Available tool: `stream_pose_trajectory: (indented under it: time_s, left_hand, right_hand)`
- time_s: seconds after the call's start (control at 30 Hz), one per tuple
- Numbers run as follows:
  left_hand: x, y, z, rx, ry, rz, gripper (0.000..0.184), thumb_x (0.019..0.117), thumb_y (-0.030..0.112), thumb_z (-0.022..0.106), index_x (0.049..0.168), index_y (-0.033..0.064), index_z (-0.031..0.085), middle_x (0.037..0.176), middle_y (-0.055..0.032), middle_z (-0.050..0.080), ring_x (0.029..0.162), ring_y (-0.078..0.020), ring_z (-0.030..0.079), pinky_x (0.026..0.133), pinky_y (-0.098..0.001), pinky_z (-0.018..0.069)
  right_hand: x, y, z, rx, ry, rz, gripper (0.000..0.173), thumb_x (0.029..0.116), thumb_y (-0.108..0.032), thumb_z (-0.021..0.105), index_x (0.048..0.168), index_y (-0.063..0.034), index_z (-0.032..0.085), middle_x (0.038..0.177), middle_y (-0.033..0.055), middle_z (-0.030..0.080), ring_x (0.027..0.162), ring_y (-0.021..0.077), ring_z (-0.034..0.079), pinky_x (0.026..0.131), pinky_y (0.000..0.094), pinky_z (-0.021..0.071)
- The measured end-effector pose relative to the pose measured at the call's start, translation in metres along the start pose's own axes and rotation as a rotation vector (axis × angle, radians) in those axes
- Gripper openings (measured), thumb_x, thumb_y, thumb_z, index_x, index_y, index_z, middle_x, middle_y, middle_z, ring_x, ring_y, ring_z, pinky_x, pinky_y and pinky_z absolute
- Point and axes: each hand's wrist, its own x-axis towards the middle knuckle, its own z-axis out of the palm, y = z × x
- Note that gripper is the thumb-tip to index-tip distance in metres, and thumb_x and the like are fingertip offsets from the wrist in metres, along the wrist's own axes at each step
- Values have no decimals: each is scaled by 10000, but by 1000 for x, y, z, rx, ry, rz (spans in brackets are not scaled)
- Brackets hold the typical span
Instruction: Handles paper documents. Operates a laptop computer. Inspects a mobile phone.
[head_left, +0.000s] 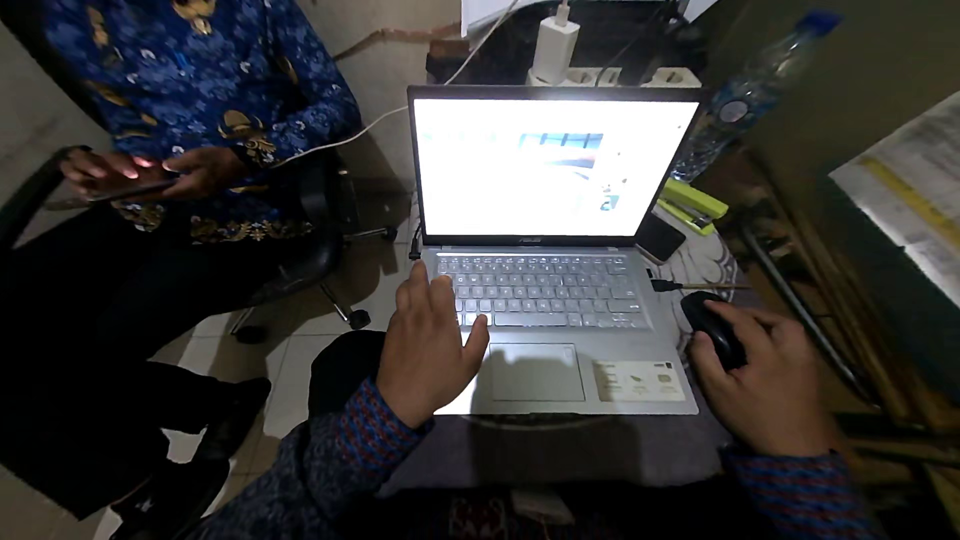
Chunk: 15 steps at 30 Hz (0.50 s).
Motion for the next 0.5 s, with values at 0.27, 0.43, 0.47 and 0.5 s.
stream_pose_trajectory:
  time_s: [0.27, 0.43, 0.47, 0.5]
  left_hand:
    - [-1, 0, 0, 3, 0, -6, 748, 923, 613, 471, 1353, 8, 561, 1508, -298, 428, 1291, -431, 531, 929, -505, 543]
    - [-1, -1, 1, 4, 9, -1, 749, 920, 617, 472, 1343, 5, 566, 1508, -299, 427, 1285, -429, 535, 932, -503, 542]
    - [0, -1, 1, 4, 12, 1, 749, 920, 618, 473, 1339, 4, 568, 1503, -300, 432, 1282, -430, 537, 933, -502, 542]
    - [0, -1, 1, 4, 12, 1, 750, 920, 618, 475, 1338, 3, 567, 1499, -300, 435, 1282, -429, 538, 934, -498, 542]
  right_hand:
    - [0, -1, 0, -7, 15, 9, 470, 929, -404, 539, 1296, -152, 691, 1252, 255, 602, 1102, 412, 603, 883, 572, 506]
    - [-1, -2, 1, -2, 22, 21, 463, 923, -401, 549, 1282, -150, 697, 1249, 252, 601, 1106, 419, 597, 890, 571, 502]
    - [-1, -2, 0, -3, 20, 26, 467, 920, -404, 548, 1284, -151, 695, 1252, 255, 599, 1107, 421, 597, 890, 574, 502]
    - [-1, -3, 0, -3, 18, 30, 470, 916, -404, 548, 1283, -151, 696, 1253, 259, 598, 1106, 421, 597, 887, 579, 501]
